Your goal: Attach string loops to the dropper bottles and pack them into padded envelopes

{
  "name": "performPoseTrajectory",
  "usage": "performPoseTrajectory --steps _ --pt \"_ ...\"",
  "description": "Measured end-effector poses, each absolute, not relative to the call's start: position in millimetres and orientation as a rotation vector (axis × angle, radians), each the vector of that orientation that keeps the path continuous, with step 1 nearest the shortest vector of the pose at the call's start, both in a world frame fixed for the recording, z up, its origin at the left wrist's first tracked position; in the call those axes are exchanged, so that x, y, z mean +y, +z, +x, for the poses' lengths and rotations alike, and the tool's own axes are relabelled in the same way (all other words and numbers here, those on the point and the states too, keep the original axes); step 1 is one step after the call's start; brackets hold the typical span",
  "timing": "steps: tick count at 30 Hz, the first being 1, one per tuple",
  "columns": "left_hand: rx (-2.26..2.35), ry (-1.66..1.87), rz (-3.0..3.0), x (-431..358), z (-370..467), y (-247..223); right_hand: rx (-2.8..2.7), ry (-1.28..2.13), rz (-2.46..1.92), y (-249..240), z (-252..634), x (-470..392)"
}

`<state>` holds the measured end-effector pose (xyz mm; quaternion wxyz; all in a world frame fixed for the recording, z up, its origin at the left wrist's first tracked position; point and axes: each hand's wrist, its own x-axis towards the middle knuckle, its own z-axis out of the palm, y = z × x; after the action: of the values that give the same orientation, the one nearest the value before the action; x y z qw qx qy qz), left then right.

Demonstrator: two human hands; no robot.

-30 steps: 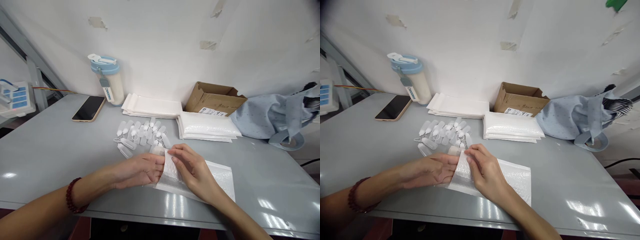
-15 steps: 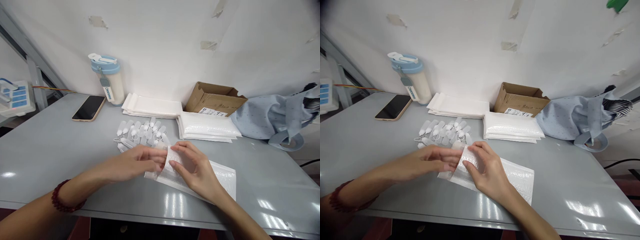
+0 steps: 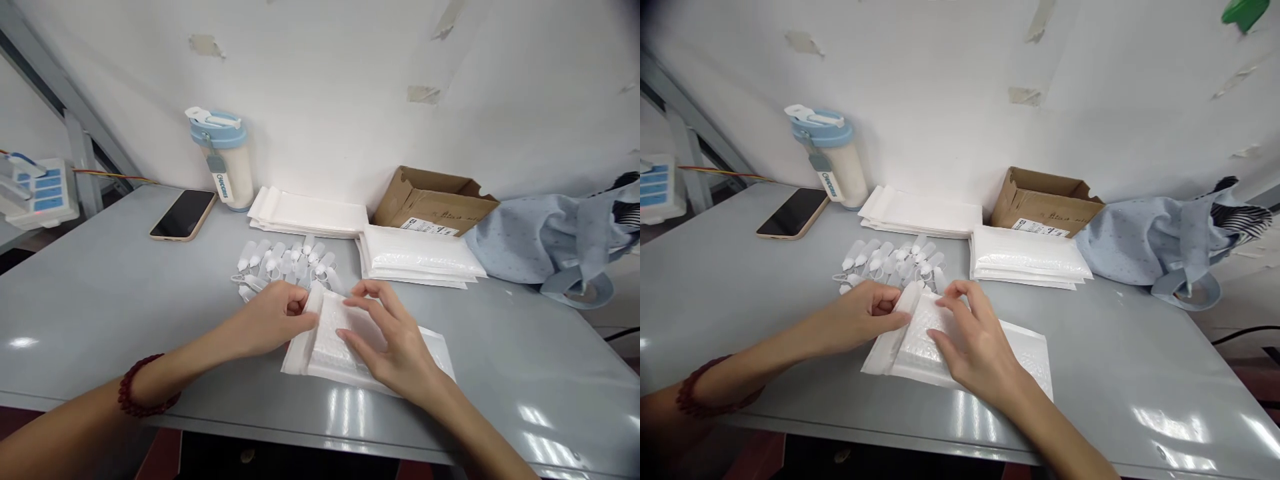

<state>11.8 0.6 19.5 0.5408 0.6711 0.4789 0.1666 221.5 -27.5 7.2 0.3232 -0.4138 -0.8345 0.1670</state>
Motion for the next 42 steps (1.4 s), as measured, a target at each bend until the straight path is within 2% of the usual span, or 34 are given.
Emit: performPoseTrajectory --steps 13,21,27,30,35,42 --pt "1.311 0.363 1.676 -2.5 15.0 14.8 -2.592 0.268 -0.963 -3.8 209.4 -31.7" --pt "1.138 0.383 1.771 -4.5 15.3 11.9 -2.448 0.275 -1.060 -10.6 208.4 -32.8" --pt "1.300 0.423 1.924 -6.8 16.1 4.1 -2.341 0.272 -1.165 -16.1 208.6 -30.2" --pt "1.427 0.329 1.864 -8.0 17.3 2.6 -2.357 0.270 -1.182 -18.0 208.9 -28.6" --pt "1.256 0.203 1.630 -6.2 20.0 4.3 -2.311 0.329 -1.165 -16.3 208.9 -30.0" --pt "1.021 0.424 1.816 -9.0 23.1 5.9 -2.188 0.448 -1.191 -5.3 216.7 -30.6"
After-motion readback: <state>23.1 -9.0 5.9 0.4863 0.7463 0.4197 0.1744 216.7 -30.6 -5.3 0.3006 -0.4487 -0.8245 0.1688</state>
